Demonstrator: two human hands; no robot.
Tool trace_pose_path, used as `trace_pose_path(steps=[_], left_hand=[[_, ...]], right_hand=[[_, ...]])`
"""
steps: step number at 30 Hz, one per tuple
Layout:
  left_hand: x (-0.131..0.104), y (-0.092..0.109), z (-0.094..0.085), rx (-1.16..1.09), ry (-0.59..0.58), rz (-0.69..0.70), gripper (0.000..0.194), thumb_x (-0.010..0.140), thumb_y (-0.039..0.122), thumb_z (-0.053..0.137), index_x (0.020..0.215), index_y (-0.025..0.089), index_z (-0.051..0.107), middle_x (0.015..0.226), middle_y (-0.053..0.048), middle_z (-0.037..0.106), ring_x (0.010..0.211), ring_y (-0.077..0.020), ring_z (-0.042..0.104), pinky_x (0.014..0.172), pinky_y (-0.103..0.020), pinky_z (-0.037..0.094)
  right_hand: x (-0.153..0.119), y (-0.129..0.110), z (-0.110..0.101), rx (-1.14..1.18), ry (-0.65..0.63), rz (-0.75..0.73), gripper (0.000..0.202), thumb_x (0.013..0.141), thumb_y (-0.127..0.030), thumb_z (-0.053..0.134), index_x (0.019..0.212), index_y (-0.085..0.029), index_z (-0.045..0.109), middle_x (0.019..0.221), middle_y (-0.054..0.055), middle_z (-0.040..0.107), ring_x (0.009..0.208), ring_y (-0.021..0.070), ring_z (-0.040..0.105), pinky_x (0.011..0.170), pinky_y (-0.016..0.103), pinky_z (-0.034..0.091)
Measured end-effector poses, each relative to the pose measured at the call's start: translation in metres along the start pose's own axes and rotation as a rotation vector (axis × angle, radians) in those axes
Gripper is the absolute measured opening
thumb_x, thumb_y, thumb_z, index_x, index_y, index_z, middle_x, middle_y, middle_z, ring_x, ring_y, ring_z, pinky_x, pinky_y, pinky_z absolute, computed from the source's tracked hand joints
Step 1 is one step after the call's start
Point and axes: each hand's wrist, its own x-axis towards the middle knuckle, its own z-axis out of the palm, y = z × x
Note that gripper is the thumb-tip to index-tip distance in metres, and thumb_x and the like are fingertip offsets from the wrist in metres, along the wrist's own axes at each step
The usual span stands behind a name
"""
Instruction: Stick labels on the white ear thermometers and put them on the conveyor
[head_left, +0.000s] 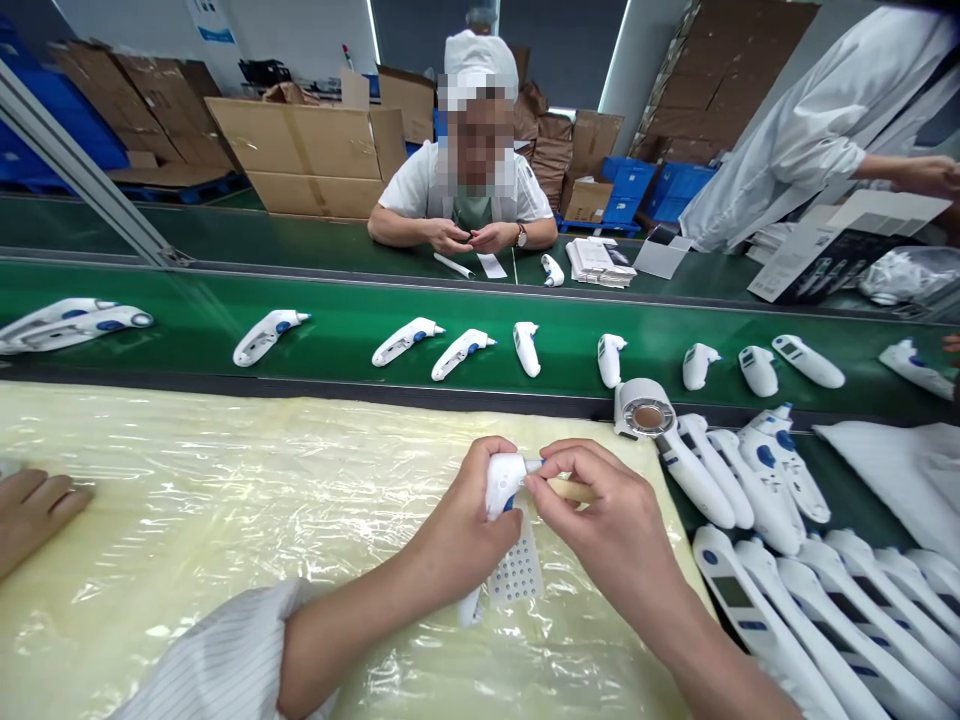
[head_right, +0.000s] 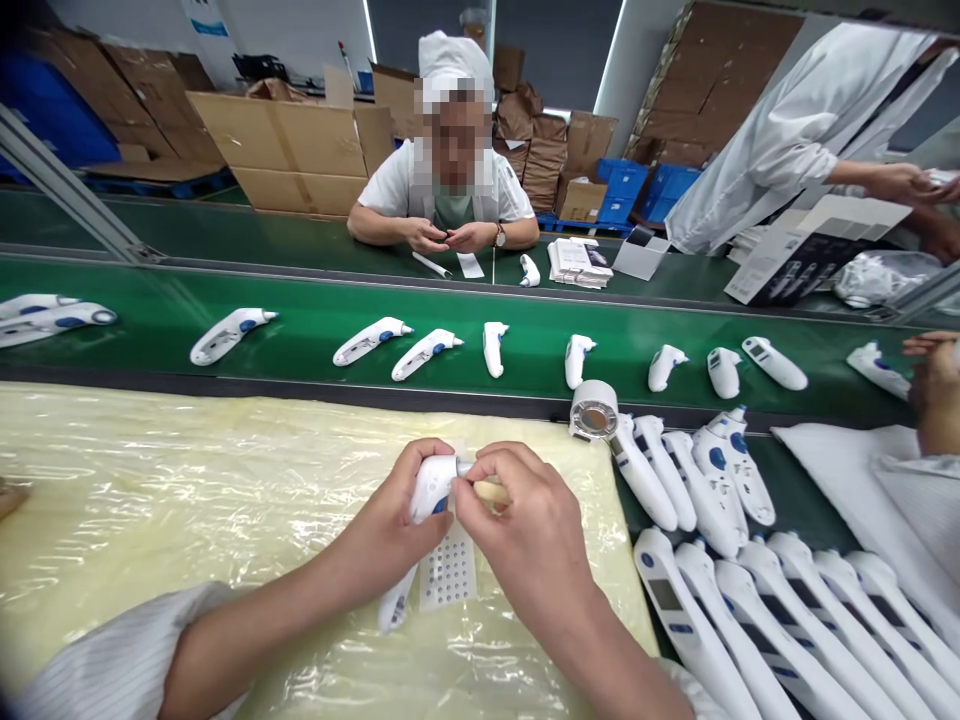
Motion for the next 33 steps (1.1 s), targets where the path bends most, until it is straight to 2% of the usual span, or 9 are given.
trace_pose_path(steps=[4, 10, 14, 17, 26, 30, 33], left_hand=[[-0.0036, -0.0029, 0.0024, -0.005, -0.004, 0.038, 0.053, 0.087, 0.027, 0.060, 0.134, 0.032, 0.035, 0.092, -0.001, 0.058, 0.075, -0.0200, 0.057, 0.066, -0.031, 0.043], [-0.0080, 0.0000, 0.0015, 0.006, -0.023, 0.009, 0.041, 0.096, 0.039, 0.049, 0.134, 0.033, 0.035, 0.105, -0.004, 0.056, 0.084, -0.0219, 0.057, 0.072, -0.034, 0.043], [-0.0101, 0.0014, 0.0008, -0.008, -0.042, 0.010, 0.038, 0.099, 0.043, 0.042, 0.135, 0.034, 0.035, 0.116, -0.006, 0.056, 0.090, -0.0229, 0.057, 0.074, -0.034, 0.044], [-0.0098, -0.0003, 0.0010, -0.012, -0.040, 0.030, 0.039, 0.099, 0.044, 0.042, 0.136, 0.032, 0.036, 0.125, -0.008, 0.053, 0.094, -0.0236, 0.058, 0.077, -0.035, 0.044], [-0.0077, -0.0004, 0.0025, 0.006, -0.007, 0.040, 0.037, 0.100, 0.049, 0.038, 0.131, 0.030, 0.039, 0.122, -0.008, 0.054, 0.094, -0.0234, 0.056, 0.079, -0.036, 0.044], [-0.0069, -0.0003, 0.0034, 0.001, 0.028, 0.058, 0.032, 0.099, 0.047, 0.040, 0.125, 0.029, 0.044, 0.112, -0.006, 0.057, 0.090, -0.0222, 0.055, 0.076, -0.034, 0.043], [-0.0071, -0.0007, 0.0042, 0.006, 0.058, 0.051, 0.027, 0.097, 0.042, 0.043, 0.120, 0.028, 0.048, 0.101, -0.004, 0.059, 0.085, -0.0215, 0.055, 0.073, -0.033, 0.043]], right_hand=[[-0.0001, -0.0012, 0.0031, -0.018, 0.003, -0.009, 0.011, 0.085, -0.030, 0.061, 0.077, -0.025, 0.066, 0.092, 0.005, 0.071, 0.083, 0.0206, 0.066, 0.057, 0.026, 0.049], [-0.0011, -0.0014, 0.0034, -0.016, -0.028, -0.010, 0.010, 0.085, -0.029, 0.062, 0.077, -0.024, 0.065, 0.094, 0.005, 0.068, 0.084, 0.0198, 0.064, 0.050, 0.023, 0.045], [-0.0012, -0.0027, 0.0040, -0.012, -0.011, -0.023, 0.011, 0.085, -0.029, 0.061, 0.076, -0.024, 0.065, 0.091, 0.005, 0.068, 0.082, 0.0194, 0.064, 0.055, 0.025, 0.049], [-0.0012, -0.0032, 0.0038, -0.005, -0.011, -0.020, 0.012, 0.086, -0.030, 0.061, 0.075, -0.024, 0.065, 0.090, 0.005, 0.067, 0.081, 0.0193, 0.064, 0.052, 0.024, 0.048], [-0.0016, -0.0021, 0.0029, -0.012, -0.029, -0.031, 0.013, 0.087, -0.030, 0.061, 0.076, -0.025, 0.065, 0.090, 0.005, 0.067, 0.079, 0.0184, 0.064, 0.051, 0.023, 0.048], [-0.0025, -0.0048, 0.0048, -0.053, -0.042, -0.055, 0.012, 0.088, -0.028, 0.060, 0.077, -0.024, 0.063, 0.088, 0.004, 0.068, 0.077, 0.0178, 0.064, 0.050, 0.023, 0.047], [-0.0020, -0.0058, 0.0043, -0.120, -0.026, -0.128, 0.010, 0.090, -0.024, 0.060, 0.080, -0.024, 0.062, 0.089, 0.003, 0.068, 0.078, 0.0176, 0.066, 0.054, 0.025, 0.047]])
